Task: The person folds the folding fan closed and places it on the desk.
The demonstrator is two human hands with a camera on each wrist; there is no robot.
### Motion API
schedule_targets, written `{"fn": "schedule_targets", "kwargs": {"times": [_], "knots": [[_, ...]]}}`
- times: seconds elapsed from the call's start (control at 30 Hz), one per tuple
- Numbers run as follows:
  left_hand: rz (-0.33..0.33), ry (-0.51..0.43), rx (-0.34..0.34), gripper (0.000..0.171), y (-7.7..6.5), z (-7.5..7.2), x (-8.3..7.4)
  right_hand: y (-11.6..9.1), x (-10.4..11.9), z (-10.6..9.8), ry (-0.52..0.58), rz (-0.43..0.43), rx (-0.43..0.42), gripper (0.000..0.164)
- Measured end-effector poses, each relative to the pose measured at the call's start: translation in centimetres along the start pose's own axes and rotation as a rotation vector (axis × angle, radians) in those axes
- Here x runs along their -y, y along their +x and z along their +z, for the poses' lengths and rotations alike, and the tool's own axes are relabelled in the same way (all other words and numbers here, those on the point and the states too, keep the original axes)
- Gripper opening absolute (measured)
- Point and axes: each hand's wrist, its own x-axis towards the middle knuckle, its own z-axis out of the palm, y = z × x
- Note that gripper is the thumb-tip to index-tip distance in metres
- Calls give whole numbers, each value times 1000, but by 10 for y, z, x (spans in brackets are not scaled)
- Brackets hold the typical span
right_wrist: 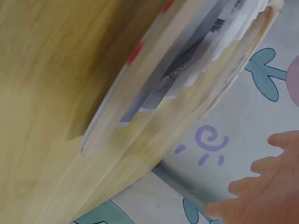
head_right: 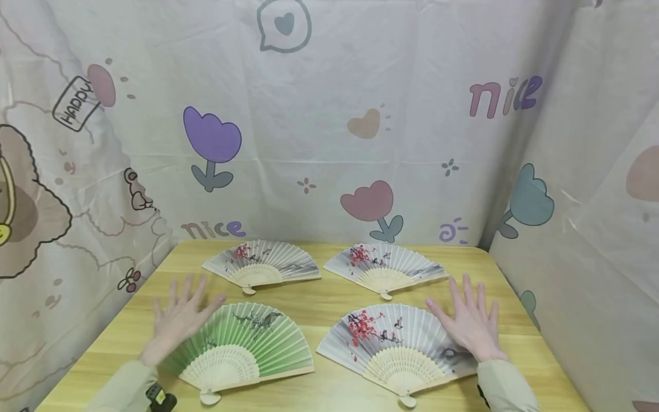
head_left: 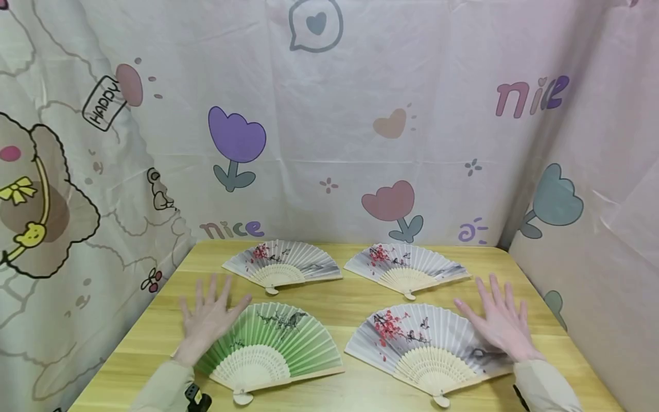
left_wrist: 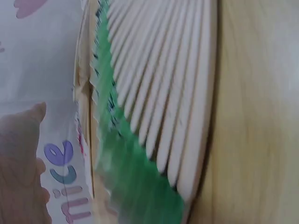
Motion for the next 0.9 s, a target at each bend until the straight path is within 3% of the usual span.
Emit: {"fn": "schedule_targets", "kwargs": {"times": [0.2,0.4,0.67,0.77,0.9], "knots": [[15,-39,42,90,-5,-2,-22,-1,-9,-6,106,18,41,92],[49,-135,71,87,-9,4,-51,-5,-25,-14,322,-30,56,87],[134,-308,75,84,-23,22,-103,-13,-52,-29,581,26,268,82],[189,-370,70,84,-29,31,-122,-14,-65,-29,630,-27,273,79],[242,-479,110,91,-37,44,-146,-16,-83,-24,707,-181,268,76]]}}
